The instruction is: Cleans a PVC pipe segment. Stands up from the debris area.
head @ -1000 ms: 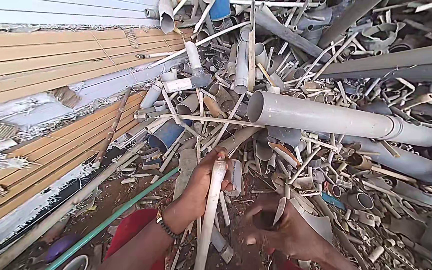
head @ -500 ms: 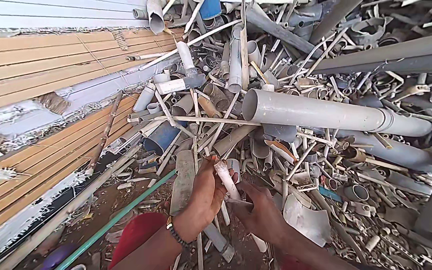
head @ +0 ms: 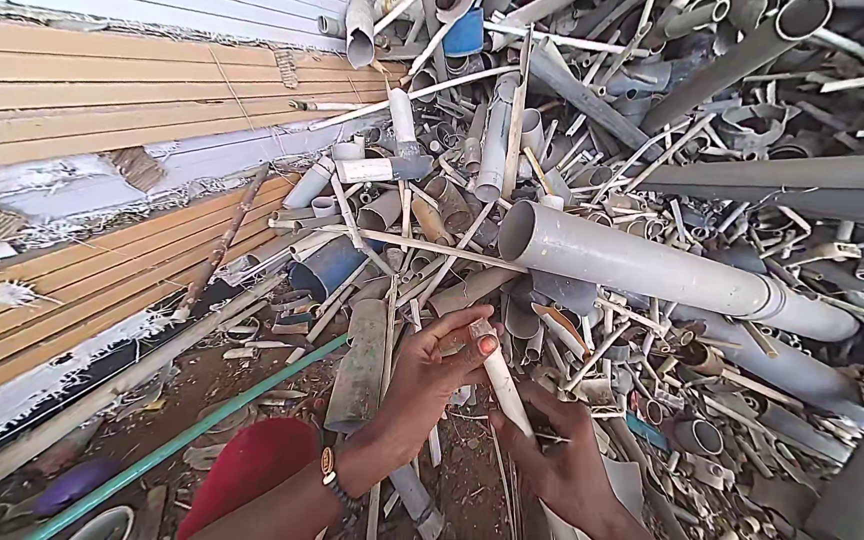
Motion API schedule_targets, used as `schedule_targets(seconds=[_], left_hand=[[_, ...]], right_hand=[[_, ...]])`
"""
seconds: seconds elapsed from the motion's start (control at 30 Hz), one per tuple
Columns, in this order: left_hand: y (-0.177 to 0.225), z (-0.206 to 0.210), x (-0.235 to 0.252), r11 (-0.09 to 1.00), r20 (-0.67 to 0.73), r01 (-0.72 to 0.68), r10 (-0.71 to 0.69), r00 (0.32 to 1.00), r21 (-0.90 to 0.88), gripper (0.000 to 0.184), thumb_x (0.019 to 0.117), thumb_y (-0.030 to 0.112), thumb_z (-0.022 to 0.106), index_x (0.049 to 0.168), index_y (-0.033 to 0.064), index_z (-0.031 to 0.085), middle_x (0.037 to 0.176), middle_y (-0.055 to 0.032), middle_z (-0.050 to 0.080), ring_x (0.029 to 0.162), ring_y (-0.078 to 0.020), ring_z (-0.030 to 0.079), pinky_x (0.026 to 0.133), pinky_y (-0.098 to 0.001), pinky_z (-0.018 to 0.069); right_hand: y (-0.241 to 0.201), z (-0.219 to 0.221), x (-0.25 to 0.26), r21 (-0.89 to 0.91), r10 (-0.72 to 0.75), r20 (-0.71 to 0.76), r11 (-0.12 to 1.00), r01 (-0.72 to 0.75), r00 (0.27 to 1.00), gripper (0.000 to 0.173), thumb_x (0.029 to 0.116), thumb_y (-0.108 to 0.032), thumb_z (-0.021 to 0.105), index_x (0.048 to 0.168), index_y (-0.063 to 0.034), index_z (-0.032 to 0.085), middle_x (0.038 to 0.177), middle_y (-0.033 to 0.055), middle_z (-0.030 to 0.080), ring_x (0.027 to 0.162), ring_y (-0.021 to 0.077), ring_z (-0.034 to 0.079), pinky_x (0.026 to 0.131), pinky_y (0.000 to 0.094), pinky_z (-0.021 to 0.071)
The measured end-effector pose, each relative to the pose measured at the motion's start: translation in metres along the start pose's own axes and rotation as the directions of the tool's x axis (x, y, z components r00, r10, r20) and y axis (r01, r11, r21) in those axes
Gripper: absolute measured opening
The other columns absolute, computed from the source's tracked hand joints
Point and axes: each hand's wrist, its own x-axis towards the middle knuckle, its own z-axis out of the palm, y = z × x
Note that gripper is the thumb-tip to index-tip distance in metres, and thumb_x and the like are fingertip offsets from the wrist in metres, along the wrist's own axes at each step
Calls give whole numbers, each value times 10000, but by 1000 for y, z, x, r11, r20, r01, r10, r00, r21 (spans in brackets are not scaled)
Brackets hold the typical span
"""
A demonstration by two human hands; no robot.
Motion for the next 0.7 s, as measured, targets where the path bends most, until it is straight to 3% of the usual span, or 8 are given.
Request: schedule_targets(seconds=[0.07, 0.17, 0.23, 0.3, 0.43, 0.57, 0.63, 0.7], left_hand=[[5, 0, -2, 993, 22, 51, -49, 999, -107, 350, 1014, 27, 566, 1362, 1, 593, 1171, -112, 713, 961, -205, 748, 846, -338, 643], [8, 0, -6, 988, 1, 29, -29, 1000, -152, 226, 1028, 16, 524, 1186, -2, 684, 1012, -77, 771, 866, -178, 771, 811, -332, 652], [7, -1, -6, 987, 12, -6, 8, 1000, -159, 215, 1025, 5, 521, 1120, 7, 713, 975, -74, 778, 855, -176, 774, 820, -332, 651], [6, -1, -6, 980, 12, -7, 9, 1000, -197, 224, 1040, 14, 494, 1086, 22, 713, 967, -76, 776, 860, -176, 773, 837, -333, 646], [11, 4, -8, 918, 36, 130, -126, 991, -374, 295, 1085, 64, 389, 1030, 81, 678, 925, -72, 770, 809, -165, 773, 785, -303, 649], [8, -6, -7, 863, 243, 222, -120, 963, -455, 296, 1089, 118, 384, 1010, 136, 668, 911, -34, 752, 798, -129, 760, 758, -283, 643], [3, -14, -6, 856, 406, 275, -85, 910, -437, 267, 1033, 153, 459, 947, 177, 711, 887, 34, 721, 799, -74, 729, 749, -262, 625], [1, -24, -3, 864, 586, 340, -66, 808, -371, 209, 1004, 203, 522, 918, 189, 712, 823, 84, 654, 793, -53, 686, 787, -270, 601]], right_hand=[[-5, -6, 1, 320, 89, 77, 941, -109, 993, 212, 953, -280, 685, 1036, -89, 727, 773, -83, 703, 600, -65, 603, 540, 128, 522], [-6, -17, 4, 719, 156, 337, 594, -361, 928, 277, 963, -362, 690, 1132, -154, 764, 747, -128, 680, 564, -71, 564, 520, 122, 486], [-4, -17, 5, 796, 115, 460, 385, -466, 880, 361, 949, -393, 698, 1174, -115, 748, 677, -122, 644, 551, -51, 570, 534, 140, 494], [-5, -13, 4, 817, 91, 496, 287, -500, 863, 389, 943, -403, 704, 1188, -103, 739, 647, -109, 641, 553, -26, 593, 561, 174, 523], [-9, -12, 6, 825, 1, 522, 255, -505, 853, 390, 980, -406, 653, 1211, -102, 732, 657, -123, 632, 564, -44, 574, 572, 153, 502], [-6, -19, 8, 800, -131, 592, 213, -561, 795, 396, 1014, -384, 612, 1262, -91, 711, 689, -117, 654, 596, -57, 581, 614, 138, 498], [-2, -28, 7, 744, -157, 657, 294, -600, 737, 327, 1008, -358, 630, 1202, -116, 732, 752, -102, 683, 618, -81, 574, 592, 104, 466], [-2, -35, 4, 648, -129, 698, 533, -544, 704, 231, 1001, -346, 652, 1097, -154, 736, 841, -104, 709, 651, -116, 556, 574, 76, 437]])
